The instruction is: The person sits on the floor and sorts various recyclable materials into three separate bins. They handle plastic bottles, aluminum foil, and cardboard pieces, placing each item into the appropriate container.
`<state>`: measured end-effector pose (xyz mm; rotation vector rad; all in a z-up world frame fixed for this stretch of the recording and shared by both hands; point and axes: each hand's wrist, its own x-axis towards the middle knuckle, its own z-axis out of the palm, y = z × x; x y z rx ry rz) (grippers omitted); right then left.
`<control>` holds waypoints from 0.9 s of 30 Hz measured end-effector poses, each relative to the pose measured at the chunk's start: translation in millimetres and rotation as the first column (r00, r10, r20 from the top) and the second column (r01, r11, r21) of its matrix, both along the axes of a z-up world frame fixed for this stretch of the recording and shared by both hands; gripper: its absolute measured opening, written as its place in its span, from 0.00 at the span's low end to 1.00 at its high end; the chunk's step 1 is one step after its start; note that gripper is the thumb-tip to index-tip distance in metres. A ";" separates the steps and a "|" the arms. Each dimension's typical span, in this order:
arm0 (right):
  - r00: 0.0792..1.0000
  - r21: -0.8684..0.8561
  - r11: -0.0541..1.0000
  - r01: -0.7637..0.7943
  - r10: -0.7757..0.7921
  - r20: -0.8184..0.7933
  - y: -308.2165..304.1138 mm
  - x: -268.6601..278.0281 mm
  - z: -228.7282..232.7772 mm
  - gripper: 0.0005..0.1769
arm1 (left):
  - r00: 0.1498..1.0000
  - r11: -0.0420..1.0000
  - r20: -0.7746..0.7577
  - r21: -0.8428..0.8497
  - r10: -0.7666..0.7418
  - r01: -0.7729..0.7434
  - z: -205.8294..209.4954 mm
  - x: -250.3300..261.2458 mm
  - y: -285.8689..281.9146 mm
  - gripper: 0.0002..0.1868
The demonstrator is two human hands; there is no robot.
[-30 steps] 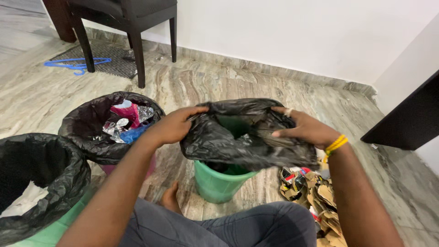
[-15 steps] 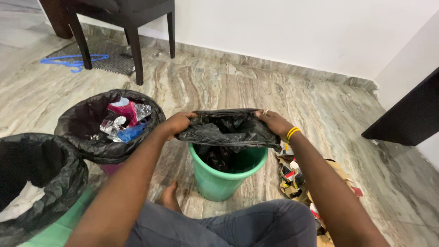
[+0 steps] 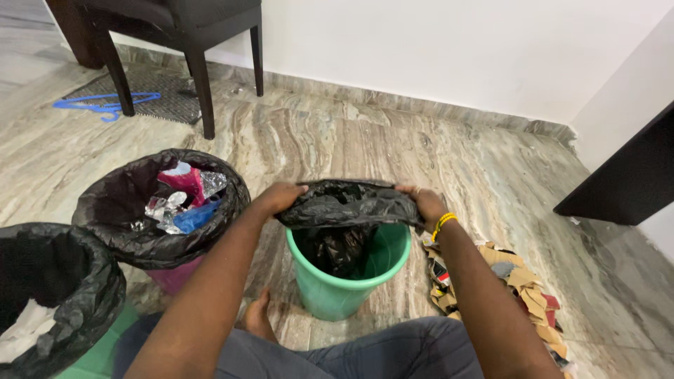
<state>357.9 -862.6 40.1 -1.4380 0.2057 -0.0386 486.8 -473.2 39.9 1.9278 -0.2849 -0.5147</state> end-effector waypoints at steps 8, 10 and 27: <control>0.983 0.205 0.967 -0.154 0.172 -0.071 23.2 -81.3 29.2 0.33 | 0.878 0.876 -0.292 -0.420 -0.378 0.238 25.9 -55.6 51.5 0.35; 0.945 0.078 0.942 -0.327 0.328 0.006 22.9 -101.6 26.9 0.42 | 0.876 0.898 -0.344 -0.398 -0.337 0.189 22.3 -68.6 68.9 0.44; 0.989 0.526 0.845 -0.099 0.027 0.143 42.3 -150.2 -50.6 0.28 | 0.888 0.293 -0.284 -0.939 -0.362 -0.180 -62.7 -179.8 77.0 0.41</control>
